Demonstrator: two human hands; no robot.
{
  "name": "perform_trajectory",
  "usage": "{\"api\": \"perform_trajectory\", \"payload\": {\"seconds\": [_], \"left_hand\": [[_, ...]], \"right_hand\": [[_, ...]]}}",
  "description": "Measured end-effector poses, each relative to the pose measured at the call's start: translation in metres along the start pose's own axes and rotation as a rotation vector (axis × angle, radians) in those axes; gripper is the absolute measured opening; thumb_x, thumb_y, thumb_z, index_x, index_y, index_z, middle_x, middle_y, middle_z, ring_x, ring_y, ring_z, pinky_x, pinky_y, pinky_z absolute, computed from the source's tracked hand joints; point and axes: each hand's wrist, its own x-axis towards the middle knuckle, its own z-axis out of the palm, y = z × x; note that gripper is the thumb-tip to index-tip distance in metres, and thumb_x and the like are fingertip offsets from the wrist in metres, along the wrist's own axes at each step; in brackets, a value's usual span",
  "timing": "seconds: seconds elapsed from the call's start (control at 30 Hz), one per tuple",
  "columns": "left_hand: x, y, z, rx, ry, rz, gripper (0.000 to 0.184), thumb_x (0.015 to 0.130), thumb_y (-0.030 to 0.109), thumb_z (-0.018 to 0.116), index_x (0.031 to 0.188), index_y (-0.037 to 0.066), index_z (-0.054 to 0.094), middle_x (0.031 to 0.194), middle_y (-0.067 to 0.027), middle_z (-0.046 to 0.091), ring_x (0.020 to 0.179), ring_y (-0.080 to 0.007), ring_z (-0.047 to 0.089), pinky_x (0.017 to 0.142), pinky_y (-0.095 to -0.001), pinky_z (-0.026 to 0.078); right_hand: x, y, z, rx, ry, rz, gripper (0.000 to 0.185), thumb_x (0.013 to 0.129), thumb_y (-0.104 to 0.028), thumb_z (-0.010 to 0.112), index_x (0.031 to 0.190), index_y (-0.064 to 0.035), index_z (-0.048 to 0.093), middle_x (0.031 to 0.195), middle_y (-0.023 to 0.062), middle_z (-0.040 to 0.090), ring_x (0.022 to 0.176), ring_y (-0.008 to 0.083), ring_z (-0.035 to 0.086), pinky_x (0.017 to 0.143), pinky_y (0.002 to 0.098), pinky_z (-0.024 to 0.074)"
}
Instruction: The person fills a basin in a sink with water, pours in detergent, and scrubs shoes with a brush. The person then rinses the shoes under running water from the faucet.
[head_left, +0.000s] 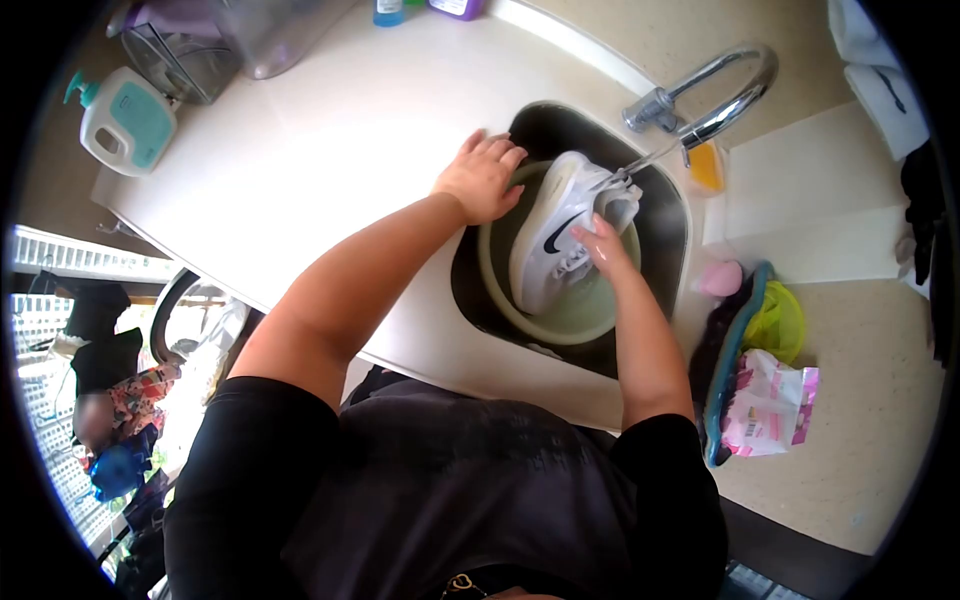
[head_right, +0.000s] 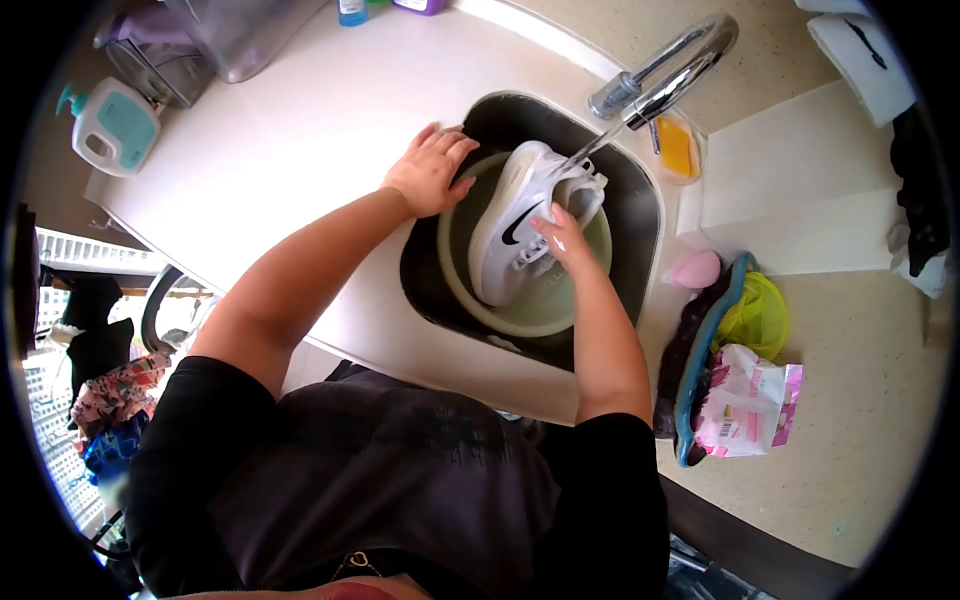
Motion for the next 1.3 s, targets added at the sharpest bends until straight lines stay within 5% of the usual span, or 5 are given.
{"api": "perform_trajectory", "payload": {"seconds": [0.33,0.67,1.0,1.1,1.3], "left_hand": [[0.0,0.0,0.003,0.018,0.025,-0.017,0.042,0.077,0.022,0.053,0.115,0.007,0.043,0.119,-0.0118,0.045,0.12,-0.0237,0.033,0.104,-0.0381,0.02],[0.002,0.003,0.004,0.052,0.058,-0.008,0.04,0.075,0.016,0.053,0.113,0.007,0.043,0.117,-0.0129,0.047,0.117,-0.0249,0.038,0.103,-0.0365,0.023],[0.004,0.003,0.003,0.042,0.008,-0.029,0.038,0.074,0.012,0.051,0.111,0.006,0.045,0.118,-0.0128,0.046,0.119,-0.0243,0.035,0.103,-0.0355,0.023],[0.003,0.011,0.0,0.075,0.055,-0.017,0.035,0.073,0.007,0.05,0.108,0.005,0.049,0.116,-0.0134,0.047,0.115,-0.0261,0.038,0.099,-0.0356,0.029],[0.019,0.073,0.031,-0.284,-0.059,0.152,0.029,0.072,0.0,0.048,0.101,0.003,0.054,0.094,-0.0163,0.057,0.092,-0.0303,0.054,0.082,-0.0347,0.044]], "right_hand": [[0.017,-0.01,0.033,-0.554,0.287,0.039,0.066,0.078,-0.059,0.04,0.082,0.0025,0.062,0.088,0.0263,0.057,0.088,0.0418,0.052,0.078,0.0406,0.0398],[0.002,-0.005,0.054,-1.036,0.227,-0.192,0.021,0.083,-0.026,0.047,0.085,-0.0064,0.055,0.085,0.0131,0.061,0.086,0.0282,0.056,0.077,0.046,0.033],[0.022,-0.022,0.045,-0.839,0.043,0.204,0.051,0.084,-0.044,0.042,0.104,0.0006,0.055,0.099,0.0189,0.058,0.096,0.0326,0.054,0.09,0.0467,0.0315],[0.024,-0.004,0.032,-0.716,0.058,-0.167,0.051,0.08,-0.044,0.049,0.103,0.002,0.055,0.116,0.0196,0.048,0.108,0.0323,0.045,0.091,0.0458,0.0322],[-0.059,-0.084,-0.073,-1.133,0.833,-0.009,0.048,0.072,-0.028,0.062,0.111,-0.0028,0.049,0.111,0.0163,0.051,0.113,0.0318,0.039,0.091,0.0414,0.0345]]}}
